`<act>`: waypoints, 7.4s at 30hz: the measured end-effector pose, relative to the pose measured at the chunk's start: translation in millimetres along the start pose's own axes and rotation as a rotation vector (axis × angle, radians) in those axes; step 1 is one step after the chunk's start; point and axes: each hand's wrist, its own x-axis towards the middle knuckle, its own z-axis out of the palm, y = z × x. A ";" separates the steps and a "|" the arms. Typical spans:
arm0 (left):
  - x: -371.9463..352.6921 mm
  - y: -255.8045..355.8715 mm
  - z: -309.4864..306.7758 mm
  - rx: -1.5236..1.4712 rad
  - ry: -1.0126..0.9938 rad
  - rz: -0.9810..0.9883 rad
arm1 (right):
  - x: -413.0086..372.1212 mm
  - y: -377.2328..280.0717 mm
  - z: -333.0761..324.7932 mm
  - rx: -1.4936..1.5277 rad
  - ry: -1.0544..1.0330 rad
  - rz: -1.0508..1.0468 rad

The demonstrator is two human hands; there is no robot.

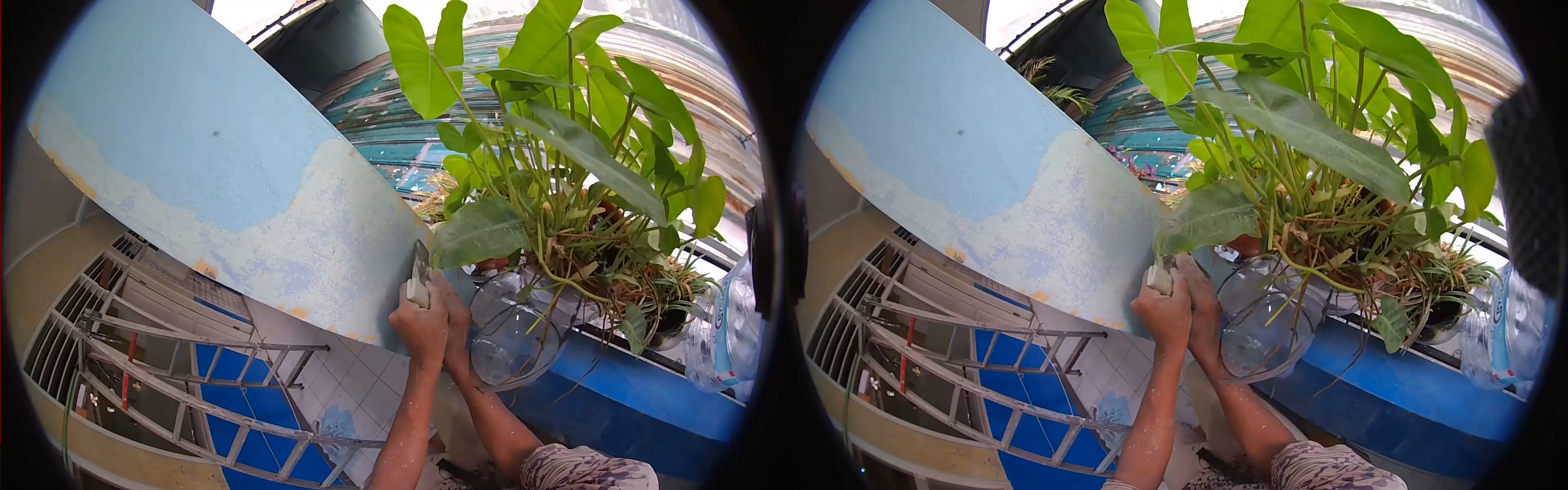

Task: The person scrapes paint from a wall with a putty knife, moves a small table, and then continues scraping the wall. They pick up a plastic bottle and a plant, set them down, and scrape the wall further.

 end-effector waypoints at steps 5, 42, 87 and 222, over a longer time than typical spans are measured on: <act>10.5 6.5 -1.5 0.089 -0.119 -0.007 | 4.9 -17.3 1.4 -0.080 0.020 -0.011; 11.0 10.4 5.5 0.141 -0.229 0.017 | -1.6 -27.4 -4.3 -0.097 0.091 0.247; 46.4 -5.3 -97.0 0.682 -0.479 0.764 | -176.3 -84.2 -69.4 -0.069 -0.757 0.326; -126.5 -64.8 -90.5 -0.053 -0.165 -0.258 | -139.7 0.8 13.2 -0.315 -0.138 -0.110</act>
